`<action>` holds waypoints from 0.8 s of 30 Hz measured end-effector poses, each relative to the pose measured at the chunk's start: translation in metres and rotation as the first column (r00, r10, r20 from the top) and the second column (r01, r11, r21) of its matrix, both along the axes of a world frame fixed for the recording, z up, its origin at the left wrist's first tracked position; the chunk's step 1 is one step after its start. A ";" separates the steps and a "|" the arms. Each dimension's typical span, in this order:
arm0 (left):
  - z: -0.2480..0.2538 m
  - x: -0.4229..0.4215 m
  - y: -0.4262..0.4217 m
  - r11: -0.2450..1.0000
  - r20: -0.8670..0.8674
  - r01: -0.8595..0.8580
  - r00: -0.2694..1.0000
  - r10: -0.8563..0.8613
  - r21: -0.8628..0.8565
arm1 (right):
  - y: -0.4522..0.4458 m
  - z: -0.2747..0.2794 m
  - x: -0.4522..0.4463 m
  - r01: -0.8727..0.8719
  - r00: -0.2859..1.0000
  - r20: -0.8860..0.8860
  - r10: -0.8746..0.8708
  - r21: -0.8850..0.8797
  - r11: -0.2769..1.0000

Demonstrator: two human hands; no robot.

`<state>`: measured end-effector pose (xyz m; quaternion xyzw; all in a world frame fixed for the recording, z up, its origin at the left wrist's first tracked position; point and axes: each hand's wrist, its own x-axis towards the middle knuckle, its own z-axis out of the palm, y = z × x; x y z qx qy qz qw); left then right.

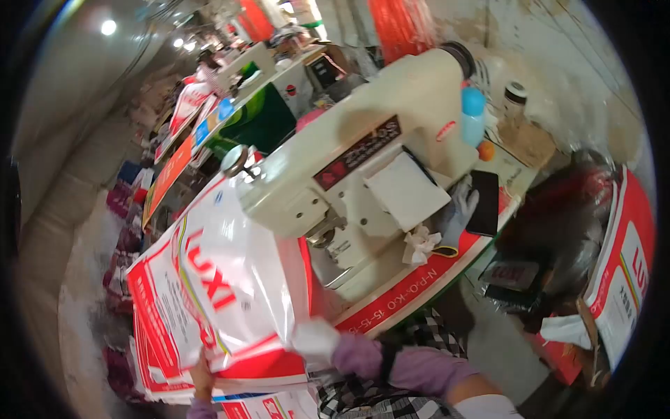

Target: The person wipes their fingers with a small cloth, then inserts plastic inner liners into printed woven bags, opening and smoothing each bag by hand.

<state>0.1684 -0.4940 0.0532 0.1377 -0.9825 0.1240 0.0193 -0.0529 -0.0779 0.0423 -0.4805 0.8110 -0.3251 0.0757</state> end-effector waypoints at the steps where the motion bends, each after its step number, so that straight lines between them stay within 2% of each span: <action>1: 0.000 0.009 -0.031 0.997 -0.040 0.000 0.999 -0.004 -0.080 | -0.006 0.031 -0.025 -0.009 1.000 0.015 0.006 0.210 0.978; 2: 0.013 0.021 -0.038 0.989 -0.189 -0.127 0.972 0.139 0.075 | -0.015 0.025 -0.020 0.132 0.990 0.050 -0.130 -0.041 0.990; 3: 0.016 0.036 -0.041 0.940 -0.322 -0.232 0.895 0.307 0.251 | -0.023 0.017 -0.020 0.263 0.964 0.115 -0.240 -0.272 0.926; 4: 0.001 0.077 -0.069 0.890 -0.445 -0.340 0.776 0.447 0.303 | -0.033 0.011 0.014 0.007 0.992 0.128 0.012 -0.147 0.989; 5: -0.021 0.120 -0.090 0.828 -0.547 -0.438 0.622 0.561 0.350 | -0.049 -0.028 0.055 -0.212 0.928 0.263 0.263 -0.208 0.955; 6: -0.033 0.157 -0.080 0.727 -0.622 -0.447 0.384 0.682 0.521 | -0.041 -0.027 0.067 -0.304 0.926 0.114 0.360 -0.339 0.890; 7: -0.048 0.202 -0.072 0.446 -0.442 -0.324 0.089 0.893 0.834 | -0.026 -0.022 0.073 -0.395 0.904 -0.042 0.426 -0.464 0.793; 8: -0.017 0.212 -0.024 0.098 -0.089 0.074 -0.120 0.989 0.992 | -0.018 -0.012 0.061 -0.247 0.931 0.155 0.331 -0.398 0.883; 9: 0.016 0.199 0.050 -0.194 0.315 0.518 -0.155 0.936 0.833 | -0.012 -0.004 0.042 -0.107 0.919 0.338 0.202 -0.280 0.954; 10: 0.006 0.214 0.087 -0.328 0.285 0.605 0.170 0.943 0.725 | -0.016 -0.012 0.029 0.090 0.949 0.314 0.005 -0.286 0.954; 11: -0.003 0.225 0.118 -0.480 0.183 0.629 0.478 0.859 0.611 | -0.024 -0.017 0.018 0.289 0.936 0.288 -0.203 -0.296 0.910; 13: -0.013 0.205 0.180 -0.367 0.345 0.518 0.142 0.928 0.773 | -0.049 -0.005 -0.010 0.311 0.945 -0.020 -0.328 -0.264 0.913; 15: -0.061 0.277 0.198 -0.379 0.356 0.126 0.170 0.919 0.917 | -0.083 0.003 -0.027 0.236 0.965 -0.054 -0.255 -0.232 0.944; 16: -0.055 0.265 0.217 -0.203 0.206 0.067 -0.034 0.978 0.977 | -0.099 0.000 -0.035 0.192 0.942 -0.236 -0.237 -0.199 0.961; 17: -0.056 0.290 0.226 -0.163 0.161 -0.006 -0.115 0.980 0.987 | -0.119 -0.025 -0.049 0.123 0.938 -0.277 -0.207 -0.292 0.948; 18: -0.078 0.335 0.231 -0.021 0.006 -0.120 -0.124 0.992 0.993 | -0.126 -0.004 -0.030 -0.056 0.978 -0.201 0.052 -0.012 0.998; 19: -0.100 0.375 0.235 0.117 -0.147 -0.242 -0.107 0.983 0.963 | -0.133 0.014 -0.007 -0.251 0.959 -0.068 0.276 0.252 0.935; 20: -0.086 0.392 0.255 0.143 -0.233 -0.602 -0.074 0.970 0.785 | -0.135 -0.005 0.032 -0.305 0.946 -0.095 0.310 0.061 0.950; 21: -0.069 0.402 0.273 0.132 -0.278 -0.864 -0.009 0.961 0.485 | -0.133 0.007 0.075 -0.404 0.905 -0.113 0.410 0.074 0.912; 22: -0.071 0.426 0.295 0.124 -0.366 -0.814 -0.114 0.924 0.567 | -0.129 0.017 0.114 -0.454 0.888 0.016 0.460 -0.134 0.881; 23: -0.058 0.437 0.320 0.032 -0.373 -0.916 -0.131 0.919 0.401 | -0.131 -0.014 0.149 -0.555 0.832 0.029 0.555 0.026 0.831; 24: -0.066 0.476 0.344 -0.051 -0.328 -0.925 -0.186 0.926 0.378 | -0.132 -0.050 0.181 -0.571 0.815 -0.080 0.574 0.062 0.819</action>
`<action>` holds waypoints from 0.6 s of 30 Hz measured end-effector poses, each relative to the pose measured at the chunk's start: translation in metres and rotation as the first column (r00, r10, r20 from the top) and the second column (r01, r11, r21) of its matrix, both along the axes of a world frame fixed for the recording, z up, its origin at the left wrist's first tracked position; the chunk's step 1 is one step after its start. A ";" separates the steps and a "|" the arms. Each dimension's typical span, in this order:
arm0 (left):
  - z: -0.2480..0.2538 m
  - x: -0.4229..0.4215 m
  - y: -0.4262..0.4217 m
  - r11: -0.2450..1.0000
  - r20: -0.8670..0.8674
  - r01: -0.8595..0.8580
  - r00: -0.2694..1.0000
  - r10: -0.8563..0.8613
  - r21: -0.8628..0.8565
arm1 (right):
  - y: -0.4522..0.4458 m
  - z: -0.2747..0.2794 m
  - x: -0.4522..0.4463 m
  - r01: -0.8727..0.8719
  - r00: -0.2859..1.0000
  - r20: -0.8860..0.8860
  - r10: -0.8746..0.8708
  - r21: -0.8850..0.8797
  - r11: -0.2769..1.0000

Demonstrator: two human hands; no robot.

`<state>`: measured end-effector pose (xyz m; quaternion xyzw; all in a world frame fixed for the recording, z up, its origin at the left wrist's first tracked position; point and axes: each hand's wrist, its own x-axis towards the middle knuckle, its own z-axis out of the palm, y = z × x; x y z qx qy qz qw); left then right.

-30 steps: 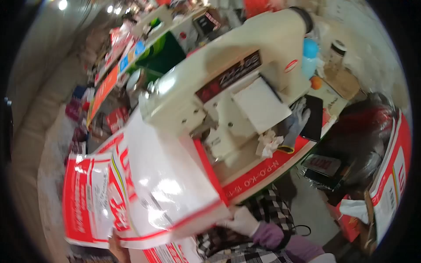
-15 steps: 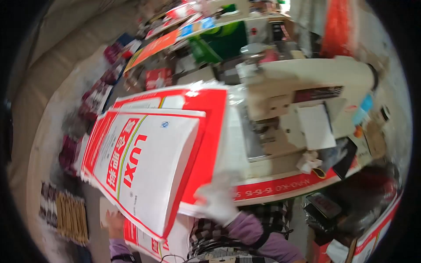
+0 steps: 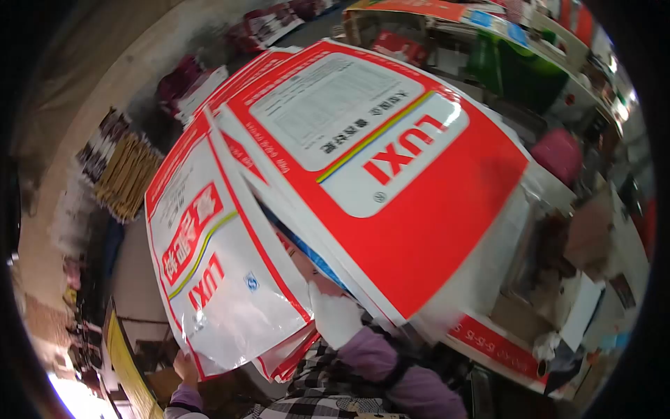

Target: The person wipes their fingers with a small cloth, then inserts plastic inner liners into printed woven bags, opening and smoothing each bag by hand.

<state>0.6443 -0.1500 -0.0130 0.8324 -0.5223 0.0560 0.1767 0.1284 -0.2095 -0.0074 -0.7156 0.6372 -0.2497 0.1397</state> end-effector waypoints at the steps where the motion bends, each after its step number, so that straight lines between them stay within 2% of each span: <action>1: -0.012 0.039 0.030 0.996 0.027 -0.066 0.998 0.065 0.052 | -0.003 -0.029 0.020 -0.028 0.999 0.033 0.025 0.094 0.995; 2: -0.023 0.052 0.056 0.994 0.030 -0.099 0.995 0.097 0.048 | -0.014 -0.064 0.035 -0.054 0.996 -0.058 0.073 0.283 0.958; 3: -0.033 0.059 0.081 0.989 0.033 -0.089 0.996 0.086 0.116 | -0.018 -0.114 0.044 -0.038 0.999 -0.002 0.040 0.266 0.963; 4: -0.039 0.061 0.094 0.981 0.032 -0.074 0.997 0.069 0.179 | -0.018 -0.143 0.047 -0.025 1.000 -0.010 0.030 0.333 0.943; 5: -0.053 0.046 0.105 0.975 -0.068 -0.156 0.983 0.169 0.161 | -0.018 -0.177 0.043 -0.021 0.999 0.035 0.009 0.355 0.935; 6: -0.070 0.037 0.115 0.994 -0.055 -0.065 0.996 0.070 0.088 | -0.022 -0.175 0.033 0.045 0.999 -0.029 -0.034 0.523 0.851; 7: -0.075 0.011 0.111 0.981 -0.143 -0.164 0.974 0.178 0.106 | -0.021 -0.241 0.037 0.295 0.956 -0.094 -0.279 0.271 0.916; 8: -0.094 0.010 0.110 0.960 -0.153 -0.211 0.959 0.240 0.182 | -0.025 -0.234 0.025 0.302 0.953 -0.072 -0.294 0.266 0.915; 9: -0.100 -0.003 0.101 0.955 -0.249 -0.227 0.930 0.271 0.192 | -0.031 -0.228 0.019 0.312 0.949 -0.049 -0.310 0.251 0.916; 11: -0.134 -0.009 0.083 0.917 -0.257 -0.273 0.901 0.350 0.292 | -0.038 -0.216 0.010 0.324 0.945 -0.052 -0.322 0.280 0.904; 13: -0.162 -0.006 0.068 0.896 -0.351 -0.241 0.857 0.377 0.373 | -0.029 -0.193 0.002 0.313 0.949 -0.078 -0.306 0.353 0.882; 14: -0.165 -0.010 0.060 0.850 -0.252 -0.240 0.886 0.389 0.469 | -0.023 -0.187 -0.001 0.320 0.946 -0.083 -0.312 0.364 0.875; 17: -0.176 -0.021 0.044 0.837 -0.225 -0.269 0.883 0.412 0.477 | -0.022 -0.186 -0.008 0.372 0.927 -0.071 -0.369 0.312 0.874; 18: -0.177 -0.019 0.039 0.798 -0.247 -0.247 0.865 0.437 0.550 | -0.025 -0.188 -0.009 0.393 0.918 -0.059 -0.393 0.279 0.876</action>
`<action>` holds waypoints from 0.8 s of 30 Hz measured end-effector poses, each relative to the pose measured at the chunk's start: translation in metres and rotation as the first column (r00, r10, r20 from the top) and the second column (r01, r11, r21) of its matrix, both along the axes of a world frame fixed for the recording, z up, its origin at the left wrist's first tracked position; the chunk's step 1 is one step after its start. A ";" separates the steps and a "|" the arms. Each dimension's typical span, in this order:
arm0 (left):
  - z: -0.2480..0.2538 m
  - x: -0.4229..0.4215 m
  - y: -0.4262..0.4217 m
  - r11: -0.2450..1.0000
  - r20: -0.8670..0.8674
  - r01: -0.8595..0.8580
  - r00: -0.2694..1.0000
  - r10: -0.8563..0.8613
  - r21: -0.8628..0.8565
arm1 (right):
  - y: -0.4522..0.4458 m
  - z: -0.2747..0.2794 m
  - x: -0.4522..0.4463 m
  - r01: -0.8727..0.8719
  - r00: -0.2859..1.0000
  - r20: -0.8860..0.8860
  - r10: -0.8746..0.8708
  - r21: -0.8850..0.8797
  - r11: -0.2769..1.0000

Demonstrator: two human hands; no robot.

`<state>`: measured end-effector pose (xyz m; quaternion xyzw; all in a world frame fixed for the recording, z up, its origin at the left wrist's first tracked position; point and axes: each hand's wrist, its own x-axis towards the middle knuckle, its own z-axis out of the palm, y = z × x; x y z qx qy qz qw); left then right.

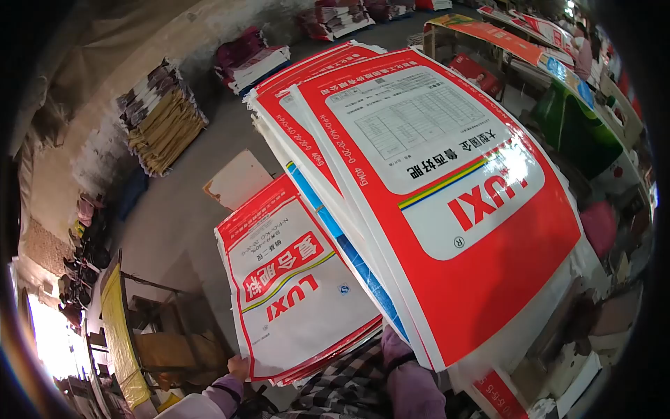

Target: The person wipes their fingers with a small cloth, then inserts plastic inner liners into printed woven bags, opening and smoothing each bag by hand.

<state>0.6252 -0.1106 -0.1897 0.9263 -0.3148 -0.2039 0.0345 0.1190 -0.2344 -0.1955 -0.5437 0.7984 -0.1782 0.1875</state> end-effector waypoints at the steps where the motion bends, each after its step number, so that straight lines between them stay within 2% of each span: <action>1: 0.000 0.002 -0.003 1.000 0.006 0.010 1.000 -0.010 0.004 | -0.003 -0.002 -0.001 0.023 1.000 0.007 -0.023 -0.043 0.999; 3: -0.021 0.018 -0.003 0.975 0.104 0.095 0.988 -0.118 0.203 | -0.009 -0.003 -0.002 0.074 0.997 0.026 -0.071 -0.177 0.981; 4: -0.022 0.022 -0.004 0.999 -0.014 -0.026 1.000 0.025 -0.023 | -0.010 -0.005 -0.001 0.100 0.995 0.038 -0.093 -0.294 0.950; 5: -0.024 0.020 -0.022 0.990 0.027 -0.026 0.999 0.030 -0.139 | -0.008 -0.010 -0.001 0.118 0.993 0.039 -0.112 -0.434 0.893; 6: -0.027 0.019 -0.038 0.951 0.106 0.207 0.977 -0.188 -0.228 | -0.003 -0.019 0.001 0.105 0.994 0.046 -0.096 -0.584 0.805; 7: -0.008 -0.008 -0.065 0.779 0.068 0.433 0.888 -0.455 -0.453 | 0.020 0.095 0.000 0.083 0.996 0.043 -0.074 -0.285 0.955; 8: 0.055 -0.094 -0.098 0.671 0.127 0.532 0.823 -0.554 -0.516 | 0.048 0.090 -0.005 0.041 0.976 0.214 0.035 -0.344 0.938; 9: 0.075 -0.152 -0.124 0.459 0.053 0.609 0.636 -0.770 -0.647 | 0.072 0.087 -0.006 0.007 0.914 0.372 0.164 -0.419 0.908; 10: 0.060 -0.211 -0.131 0.557 -0.412 0.413 0.391 -0.823 -0.721 | 0.094 0.107 -0.010 0.006 0.869 0.472 0.150 -0.312 0.950; 11: 0.171 -0.320 -0.128 -0.088 0.128 0.752 -0.005 -0.992 -0.653 | 0.114 0.131 -0.014 -0.006 0.815 0.566 0.124 -0.205 0.979; 12: 0.198 -0.387 -0.127 -0.305 0.016 0.671 -0.401 -0.916 -0.676 | 0.131 0.134 -0.020 -0.073 0.846 0.491 0.206 -0.277 0.958; 13: 0.189 -0.437 -0.101 -0.461 0.259 0.529 -0.412 -0.873 -0.712 | 0.154 0.127 -0.028 -0.170 0.920 0.306 0.244 -0.249 0.953; 14: 0.207 -0.492 -0.084 -0.471 0.289 0.516 -0.394 -0.872 -0.716 | 0.168 0.134 -0.034 -0.226 0.942 0.174 0.287 -0.303 0.926; 15: 0.219 -0.530 -0.083 -0.453 0.205 0.592 -0.439 -0.875 -0.667 | 0.178 0.150 -0.041 -0.285 0.949 0.031 0.315 -0.349 0.893; 16: 0.204 -0.556 -0.087 -0.414 0.266 0.610 -0.322 -0.909 -0.676 | 0.188 0.174 -0.049 -0.270 0.955 0.023 0.296 -0.349 0.897; 18: 0.168 -0.575 -0.110 -0.461 0.280 0.622 -0.371 -0.885 -0.633 | 0.209 0.218 -0.065 -0.039 0.905 0.417 0.082 -0.111 0.993; 19: 0.158 -0.586 -0.115 -0.492 0.291 0.645 -0.400 -0.869 -0.584 | 0.224 0.221 -0.073 0.089 0.887 0.461 -0.002 -0.167 0.982; 20: 0.157 -0.586 -0.118 -0.453 0.260 0.590 -0.385 -0.886 -0.668 | 0.233 0.223 -0.085 0.231 0.831 0.544 -0.117 -0.146 0.962; 21: 0.160 -0.582 -0.121 -0.414 0.223 0.518 -0.392 -0.893 -0.749 | 0.242 0.225 -0.098 0.385 0.752 0.615 -0.236 -0.120 0.915; 23: 0.173 -0.584 -0.122 -0.285 0.124 0.490 -0.334 -0.934 -0.824 | 0.238 0.231 -0.130 0.620 0.654 0.637 -0.408 -0.142 0.772; 24: 0.181 -0.584 -0.125 -0.228 0.046 0.457 -0.375 -0.926 -0.860 | 0.228 0.228 -0.139 0.754 0.587 0.663 -0.464 -0.239 0.611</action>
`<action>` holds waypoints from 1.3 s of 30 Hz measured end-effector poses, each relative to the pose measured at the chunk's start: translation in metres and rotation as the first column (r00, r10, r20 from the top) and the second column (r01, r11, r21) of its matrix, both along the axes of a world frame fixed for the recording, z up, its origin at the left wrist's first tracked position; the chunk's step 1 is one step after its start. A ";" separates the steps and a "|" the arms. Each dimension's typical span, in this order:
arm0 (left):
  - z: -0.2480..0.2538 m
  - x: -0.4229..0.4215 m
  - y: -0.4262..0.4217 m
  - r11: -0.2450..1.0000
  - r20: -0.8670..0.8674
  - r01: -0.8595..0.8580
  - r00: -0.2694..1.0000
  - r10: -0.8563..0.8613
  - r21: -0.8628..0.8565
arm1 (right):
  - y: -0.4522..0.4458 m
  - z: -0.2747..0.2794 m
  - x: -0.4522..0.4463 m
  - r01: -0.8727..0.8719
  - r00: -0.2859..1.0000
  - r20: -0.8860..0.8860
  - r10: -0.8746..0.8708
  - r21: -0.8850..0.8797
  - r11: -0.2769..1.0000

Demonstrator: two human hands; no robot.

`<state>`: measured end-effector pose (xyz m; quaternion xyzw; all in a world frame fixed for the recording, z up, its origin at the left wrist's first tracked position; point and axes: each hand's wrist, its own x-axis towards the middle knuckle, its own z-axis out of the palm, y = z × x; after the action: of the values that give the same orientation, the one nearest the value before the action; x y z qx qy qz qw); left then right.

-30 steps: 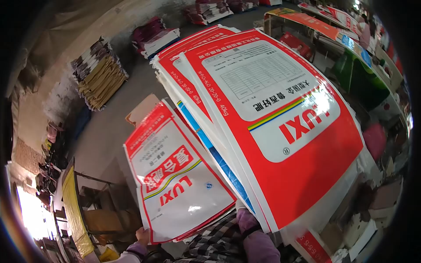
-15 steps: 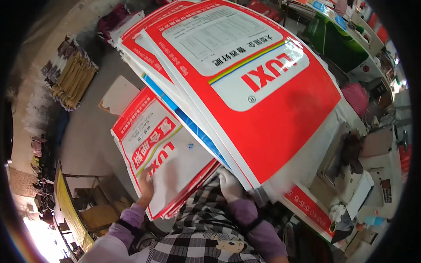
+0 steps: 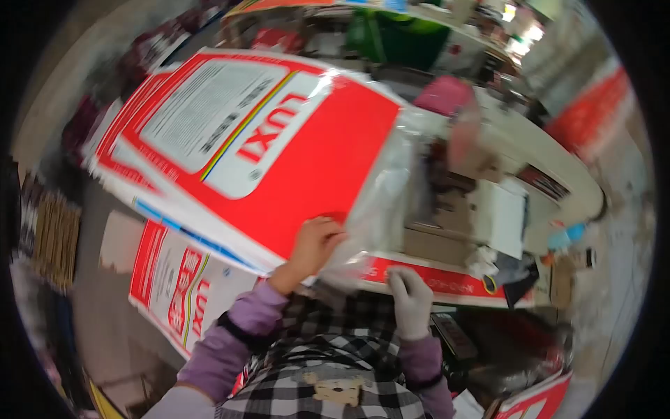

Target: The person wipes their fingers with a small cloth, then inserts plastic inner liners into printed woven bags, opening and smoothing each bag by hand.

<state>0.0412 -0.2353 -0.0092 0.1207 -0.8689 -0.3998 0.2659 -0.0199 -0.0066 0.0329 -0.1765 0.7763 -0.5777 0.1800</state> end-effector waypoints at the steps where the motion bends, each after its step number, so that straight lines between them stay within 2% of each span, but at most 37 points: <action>1: 0.007 0.001 -0.005 0.996 -0.012 0.034 0.999 -0.034 0.083 | -0.012 0.002 -0.013 0.071 0.997 -0.019 -0.073 -0.049 0.996; 2: 0.012 0.000 -0.009 0.994 -0.011 0.083 0.997 -0.083 0.067 | -0.026 -0.007 -0.026 0.065 0.997 -0.019 -0.069 -0.169 0.983; 4: 0.017 0.005 -0.010 0.993 0.023 0.097 0.995 -0.099 0.067 | -0.062 -0.069 -0.037 0.112 0.939 0.333 0.090 -0.542 0.833; 5: 0.021 0.005 -0.010 0.993 0.032 0.118 0.992 -0.119 0.021 | -0.078 -0.052 -0.040 -0.056 0.985 0.155 0.080 -0.155 0.986; 6: 0.029 0.004 -0.015 0.993 0.050 0.117 0.992 -0.116 -0.020 | -0.097 -0.030 -0.041 -0.173 0.983 -0.006 0.182 0.284 0.943; 7: 0.042 0.002 -0.019 0.991 0.004 0.113 0.994 -0.113 -0.072 | -0.103 -0.028 -0.037 -0.214 0.973 -0.080 0.218 0.057 0.975; 8: 0.055 0.002 -0.026 0.992 -0.015 0.075 0.997 -0.077 -0.105 | -0.106 -0.046 -0.046 -0.243 0.945 -0.212 0.251 0.061 0.968; 9: 0.066 0.004 -0.033 0.985 -0.144 -0.039 0.990 0.015 -0.170 | -0.111 -0.034 -0.029 -0.023 0.996 -0.085 -0.001 -0.283 0.959; 10: 0.077 0.008 -0.044 0.983 -0.147 -0.109 0.985 0.087 -0.147 | -0.101 0.000 -0.014 0.052 0.987 0.156 -0.022 -0.189 0.981; 11: 0.081 0.010 -0.051 0.985 -0.223 -0.116 0.971 0.086 -0.128 | -0.096 -0.023 -0.031 0.001 0.981 0.195 0.005 -0.031 1.000; 12: 0.082 0.011 -0.054 0.987 -0.316 -0.106 0.947 0.063 -0.120 | -0.079 -0.057 -0.057 -0.123 0.992 0.011 0.123 0.171 0.978; 13: 0.081 0.020 -0.046 0.984 -0.297 -0.135 0.950 0.095 -0.119 | -0.071 -0.082 -0.070 -0.189 0.949 -0.167 0.266 0.374 0.908; 14: 0.080 0.028 -0.032 0.980 -0.228 -0.074 0.973 0.030 -0.186 | -0.076 -0.065 -0.059 -0.208 0.945 -0.161 0.284 0.376 0.903; 15: 0.082 0.030 -0.026 0.968 -0.163 -0.004 0.986 -0.038 -0.250 | -0.084 -0.025 -0.047 -0.087 0.840 -0.521 0.154 0.151 0.985; 16: 0.085 0.031 -0.025 0.969 -0.166 -0.008 0.986 -0.035 -0.246 | -0.089 0.003 -0.035 -0.039 0.628 -0.775 -0.064 -0.114 0.993; 17: 0.085 0.030 -0.021 0.979 -0.210 -0.034 0.978 -0.010 -0.201 | -0.090 0.013 -0.028 -0.032 0.630 -0.774 -0.066 -0.110 0.993; 18: 0.086 0.026 -0.019 0.986 -0.253 -0.050 0.967 0.009 -0.159 | -0.093 0.021 -0.024 -0.234 0.908 -0.387 0.161 -0.149 0.961; 19: 0.088 0.024 -0.019 0.986 -0.255 -0.035 0.967 -0.007 -0.162 | -0.096 0.026 -0.021 -0.378 0.908 0.071 0.412 -0.283 0.882; 20: 0.088 0.023 -0.021 0.994 -0.256 -0.011 0.967 -0.018 -0.110 | -0.104 0.029 -0.019 -0.369 0.913 0.067 0.402 -0.281 0.886; 21: 0.087 0.022 -0.022 0.998 -0.258 0.006 0.966 -0.022 -0.061 | -0.115 0.030 -0.020 -0.346 0.936 -0.052 0.349 -0.323 0.881; 22: 0.084 0.023 -0.023 0.997 -0.234 0.021 0.972 -0.003 0.075 | -0.124 0.030 -0.017 -0.331 0.943 -0.163 0.290 -0.368 0.869; 23: 0.084 0.025 -0.024 0.997 -0.234 0.023 0.972 -0.006 0.071 | -0.127 0.030 -0.012 -0.329 0.944 -0.164 0.287 -0.372 0.868; 24: 0.085 0.028 -0.025 0.963 -0.144 0.056 0.989 -0.018 0.263 | -0.129 0.029 -0.008 -0.292 0.956 -0.134 0.259 -0.397 0.870; 25: 0.087 0.029 -0.027 0.892 -0.066 0.078 0.996 -0.055 0.445 | -0.131 0.030 -0.007 -0.253 0.968 -0.115 0.225 -0.420 0.871; 26: 0.081 0.030 -0.028 0.853 -0.131 0.124 0.989 -0.067 0.507 | -0.134 0.023 -0.007 -0.273 0.939 -0.311 0.149 -0.405 0.873; 27: 0.071 0.030 -0.031 0.771 -0.219 0.195 0.973 -0.074 0.606 | -0.133 0.010 -0.010 -0.229 0.951 -0.283 0.121 -0.387 0.893; 28: 0.066 0.034 -0.028 0.630 -0.224 0.154 0.974 0.033 0.761 | -0.129 0.017 -0.008 -0.185 0.937 -0.336 0.100 -0.232 0.955; 29: 0.064 0.033 -0.026 0.346 -0.276 0.208 0.948 0.161 0.915 | -0.127 0.009 -0.012 -0.229 0.948 -0.287 0.135 -0.327 0.917; 30: 0.066 0.039 -0.029 0.008 -0.291 0.294 0.938 0.187 0.956 | -0.126 0.006 -0.010 -0.195 0.978 -0.019 0.210 -0.459 0.867; 31: 0.066 0.041 -0.028 -0.189 -0.334 0.381 0.912 0.239 0.905 | -0.122 -0.001 -0.010 -0.211 0.976 -0.048 0.215 -0.476 0.854; 32: 0.061 0.045 -0.028 -0.277 -0.373 0.434 0.894 0.247 0.857 | -0.118 -0.001 -0.008 -0.180 0.947 0.130 0.293 -0.542 0.821; 33: 0.056 0.046 -0.027 -0.370 -0.427 0.501 0.864 0.267 0.782 | -0.116 -0.006 -0.007 -0.200 0.971 0.024 0.239 -0.474 0.858; 35: 0.057 0.045 -0.022 -0.413 -0.376 0.481 0.872 0.313 0.773 | -0.112 -0.006 -0.006 -0.221 0.970 0.005 0.241 -0.378 0.899; 36: 0.056 0.044 -0.020 -0.408 -0.380 0.479 0.874 0.302 0.777 | -0.110 -0.002 -0.005 -0.215 0.972 0.001 0.234 -0.388 0.896; 38: 0.055 0.045 -0.019 -0.415 -0.357 0.473 0.874 0.329 0.777 | -0.106 0.007 -0.001 -0.194 0.949 0.146 0.280 -0.429 0.882; 39: 0.054 0.046 -0.019 -0.409 -0.362 0.474 0.875 0.322 0.780 | -0.107 0.004 -0.001 -0.192 0.950 0.141 0.277 -0.437 0.879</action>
<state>0.0867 -0.2544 0.0445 0.1185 -0.0364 -0.9709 0.2047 -0.0204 -0.1131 0.0372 -0.2453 0.5854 -0.7188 0.2838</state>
